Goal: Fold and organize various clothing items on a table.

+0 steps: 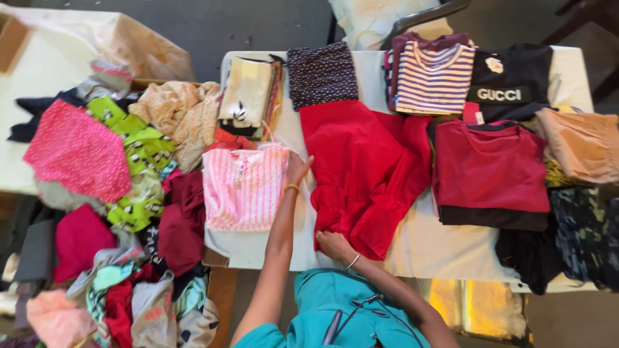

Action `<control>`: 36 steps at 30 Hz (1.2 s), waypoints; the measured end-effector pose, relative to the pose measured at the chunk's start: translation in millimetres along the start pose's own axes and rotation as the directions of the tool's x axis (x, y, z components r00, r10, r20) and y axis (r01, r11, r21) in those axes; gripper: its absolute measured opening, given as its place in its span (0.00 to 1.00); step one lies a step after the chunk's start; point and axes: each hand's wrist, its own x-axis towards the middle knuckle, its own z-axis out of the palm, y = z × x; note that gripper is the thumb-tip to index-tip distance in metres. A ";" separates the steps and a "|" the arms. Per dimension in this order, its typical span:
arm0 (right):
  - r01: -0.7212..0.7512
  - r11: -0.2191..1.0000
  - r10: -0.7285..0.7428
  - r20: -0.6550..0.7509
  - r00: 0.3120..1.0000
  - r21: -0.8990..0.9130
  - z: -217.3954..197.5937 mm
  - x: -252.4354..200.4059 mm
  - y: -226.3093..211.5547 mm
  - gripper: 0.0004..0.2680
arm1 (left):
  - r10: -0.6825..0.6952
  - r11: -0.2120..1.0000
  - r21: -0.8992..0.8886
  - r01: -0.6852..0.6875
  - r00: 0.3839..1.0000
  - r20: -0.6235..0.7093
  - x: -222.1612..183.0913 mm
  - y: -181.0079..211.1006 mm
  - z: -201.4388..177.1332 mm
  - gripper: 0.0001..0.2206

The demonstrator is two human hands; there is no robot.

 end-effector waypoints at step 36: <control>-0.525 0.611 0.710 -0.119 0.694 0.592 -54.6 -187.7 52.5 0.09 | 0.476 0.859 -0.392 -0.328 0.795 0.377 1.7 289.9 55.0 0.27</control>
